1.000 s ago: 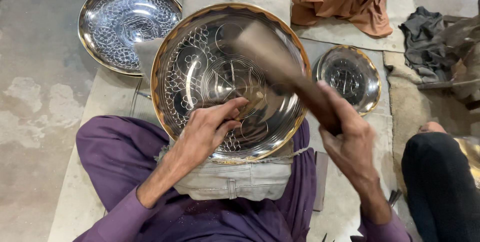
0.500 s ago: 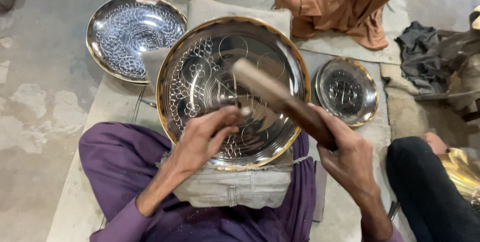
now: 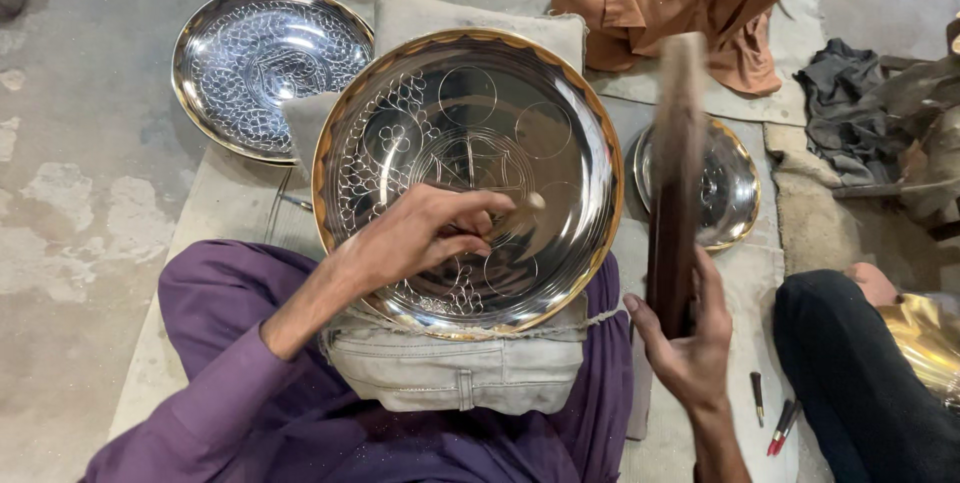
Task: The person sits cross-legged on the floor with a large metal tray on a cushion on their lap and engraves decorative floral and geometric patterns into its surface. They hold a small chisel against the tray with one hand and strike it with a wooden mallet held in the other hand, repositioning the chisel repeatedly to work different areas of the pattern.
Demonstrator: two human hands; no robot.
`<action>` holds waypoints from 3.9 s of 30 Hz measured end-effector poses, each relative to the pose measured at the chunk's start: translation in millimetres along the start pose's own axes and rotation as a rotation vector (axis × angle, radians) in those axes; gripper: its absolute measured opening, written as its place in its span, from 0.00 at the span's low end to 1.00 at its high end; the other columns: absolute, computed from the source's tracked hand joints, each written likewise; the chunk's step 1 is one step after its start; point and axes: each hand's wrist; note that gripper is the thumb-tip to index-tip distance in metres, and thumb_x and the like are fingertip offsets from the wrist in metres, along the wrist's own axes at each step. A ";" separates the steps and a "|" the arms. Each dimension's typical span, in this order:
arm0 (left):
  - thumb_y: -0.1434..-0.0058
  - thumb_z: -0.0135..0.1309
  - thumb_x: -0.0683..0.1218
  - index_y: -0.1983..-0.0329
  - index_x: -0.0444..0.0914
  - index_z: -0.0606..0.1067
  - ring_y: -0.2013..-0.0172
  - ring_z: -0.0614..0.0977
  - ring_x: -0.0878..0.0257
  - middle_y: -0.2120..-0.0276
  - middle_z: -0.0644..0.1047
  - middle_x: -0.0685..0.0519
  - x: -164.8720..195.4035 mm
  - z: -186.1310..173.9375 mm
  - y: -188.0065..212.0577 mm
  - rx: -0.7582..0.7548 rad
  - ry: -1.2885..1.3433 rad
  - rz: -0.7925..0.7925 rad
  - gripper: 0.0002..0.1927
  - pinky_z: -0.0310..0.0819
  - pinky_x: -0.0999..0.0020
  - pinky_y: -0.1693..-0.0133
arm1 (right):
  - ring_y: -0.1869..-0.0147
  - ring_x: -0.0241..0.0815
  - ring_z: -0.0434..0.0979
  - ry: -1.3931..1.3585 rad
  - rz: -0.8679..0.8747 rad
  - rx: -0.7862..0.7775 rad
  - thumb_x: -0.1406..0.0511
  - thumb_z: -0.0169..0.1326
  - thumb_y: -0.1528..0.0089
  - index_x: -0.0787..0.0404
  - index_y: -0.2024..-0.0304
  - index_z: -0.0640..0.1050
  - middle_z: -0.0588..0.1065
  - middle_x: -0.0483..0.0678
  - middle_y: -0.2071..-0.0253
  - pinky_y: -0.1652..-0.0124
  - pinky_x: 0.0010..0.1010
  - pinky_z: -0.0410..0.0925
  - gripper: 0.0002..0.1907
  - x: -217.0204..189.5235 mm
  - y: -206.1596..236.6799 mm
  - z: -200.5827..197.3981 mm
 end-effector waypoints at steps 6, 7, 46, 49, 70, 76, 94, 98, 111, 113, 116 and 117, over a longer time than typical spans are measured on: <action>0.43 0.61 0.41 0.38 0.43 0.74 0.57 0.87 0.57 0.55 0.84 0.51 6.2 -3.1 -13.8 -0.176 -0.095 0.095 0.27 0.82 0.59 0.55 | 0.60 0.38 0.80 0.222 -0.048 0.011 0.70 0.65 0.41 0.66 0.39 0.70 0.78 0.48 0.62 0.59 0.30 0.75 0.29 30.7 15.4 17.4; 0.43 0.61 0.41 0.38 0.43 0.75 0.56 0.86 0.55 0.53 0.84 0.51 7.0 -4.3 -14.5 -0.177 -0.132 0.131 0.27 0.81 0.57 0.55 | 0.60 0.38 0.80 0.298 -0.085 0.037 0.70 0.65 0.42 0.67 0.40 0.70 0.78 0.49 0.61 0.60 0.31 0.75 0.29 36.1 17.5 18.9; 0.38 0.61 0.41 0.36 0.41 0.71 0.61 0.89 0.59 0.61 0.84 0.47 19.0 43.1 32.0 0.494 -0.036 -0.302 0.26 0.87 0.64 0.59 | 0.60 0.46 0.83 0.711 -0.333 -0.360 0.69 0.61 0.39 0.49 0.31 0.70 0.81 0.52 0.49 0.65 0.39 0.74 0.33 -71.3 -101.5 -10.6; 0.39 0.63 0.43 0.37 0.41 0.71 0.60 0.89 0.58 0.60 0.85 0.47 17.3 46.8 34.2 0.531 -0.046 -0.359 0.26 0.87 0.62 0.59 | 0.58 0.43 0.83 0.522 -0.298 -0.354 0.69 0.58 0.36 0.52 0.30 0.67 0.80 0.50 0.52 0.62 0.38 0.75 0.32 -80.2 -109.0 -1.2; 0.36 0.61 0.44 0.42 0.38 0.66 0.59 0.89 0.58 0.61 0.84 0.47 19.4 66.1 37.0 0.753 0.021 -0.388 0.23 0.90 0.65 0.59 | 0.60 0.43 0.79 0.801 -0.507 -0.295 0.65 0.64 0.42 0.40 0.31 0.70 0.75 0.46 0.55 0.67 0.36 0.72 0.37 -121.9 -117.3 1.7; 0.35 0.60 0.42 0.43 0.36 0.64 0.58 0.89 0.57 0.61 0.83 0.47 20.6 66.3 39.5 0.749 0.084 -0.380 0.22 0.86 0.64 0.58 | 0.60 0.39 0.78 0.698 -0.599 -0.287 0.69 0.60 0.41 0.43 0.28 0.69 0.77 0.45 0.52 0.64 0.32 0.74 0.38 -131.6 -129.9 11.1; 0.35 0.60 0.44 0.36 0.42 0.68 0.60 0.89 0.56 0.60 0.86 0.47 7.6 61.9 34.8 0.596 0.010 -0.302 0.25 0.89 0.62 0.57 | 0.60 0.41 0.82 0.875 -0.432 -0.385 0.66 0.58 0.39 0.47 0.28 0.70 0.80 0.47 0.48 0.66 0.33 0.75 0.34 -106.6 -134.0 5.0; 0.36 0.58 0.41 0.35 0.42 0.69 0.57 0.89 0.55 0.57 0.84 0.44 12.7 53.3 32.3 0.530 -0.003 -0.257 0.26 0.88 0.63 0.57 | 0.61 0.41 0.82 1.024 -0.412 -0.379 0.65 0.60 0.39 0.41 0.35 0.73 0.82 0.43 0.59 0.65 0.38 0.76 0.29 -99.2 -122.4 -2.5; 0.38 0.59 0.40 0.33 0.41 0.69 0.56 0.89 0.58 0.57 0.84 0.46 21.4 32.4 27.4 0.334 0.041 -0.232 0.28 0.87 0.65 0.55 | 0.54 0.49 0.83 0.623 -0.206 -0.260 0.72 0.63 0.48 0.55 0.39 0.75 0.81 0.54 0.53 0.56 0.38 0.75 0.33 -60.8 -79.8 -12.1; 0.37 0.58 0.40 0.33 0.41 0.69 0.57 0.89 0.59 0.57 0.84 0.47 20.8 31.3 27.2 0.312 0.052 -0.220 0.28 0.87 0.66 0.56 | 0.56 0.45 0.84 0.663 -0.273 -0.169 0.72 0.62 0.47 0.55 0.41 0.76 0.82 0.51 0.50 0.56 0.35 0.76 0.30 -54.3 -74.3 -11.1; 0.39 0.60 0.40 0.34 0.42 0.70 0.60 0.89 0.60 0.59 0.84 0.48 19.4 29.5 27.7 0.288 0.007 -0.187 0.29 0.87 0.66 0.57 | 0.62 0.36 0.84 0.162 0.079 -0.250 0.69 0.57 0.40 0.53 0.40 0.70 0.80 0.44 0.61 0.58 0.26 0.79 0.25 -44.7 -69.8 -4.3; 0.39 0.60 0.40 0.34 0.41 0.70 0.60 0.88 0.60 0.59 0.84 0.48 18.9 29.4 27.5 0.283 -0.010 -0.179 0.29 0.86 0.66 0.58 | 0.62 0.39 0.84 0.395 -0.031 -0.231 0.69 0.59 0.41 0.53 0.40 0.72 0.81 0.45 0.58 0.60 0.29 0.77 0.26 -42.3 -68.9 -3.6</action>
Point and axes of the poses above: each hand's wrist, its own y-axis away from the middle knuckle, its own z-axis out of the palm, x = y × z
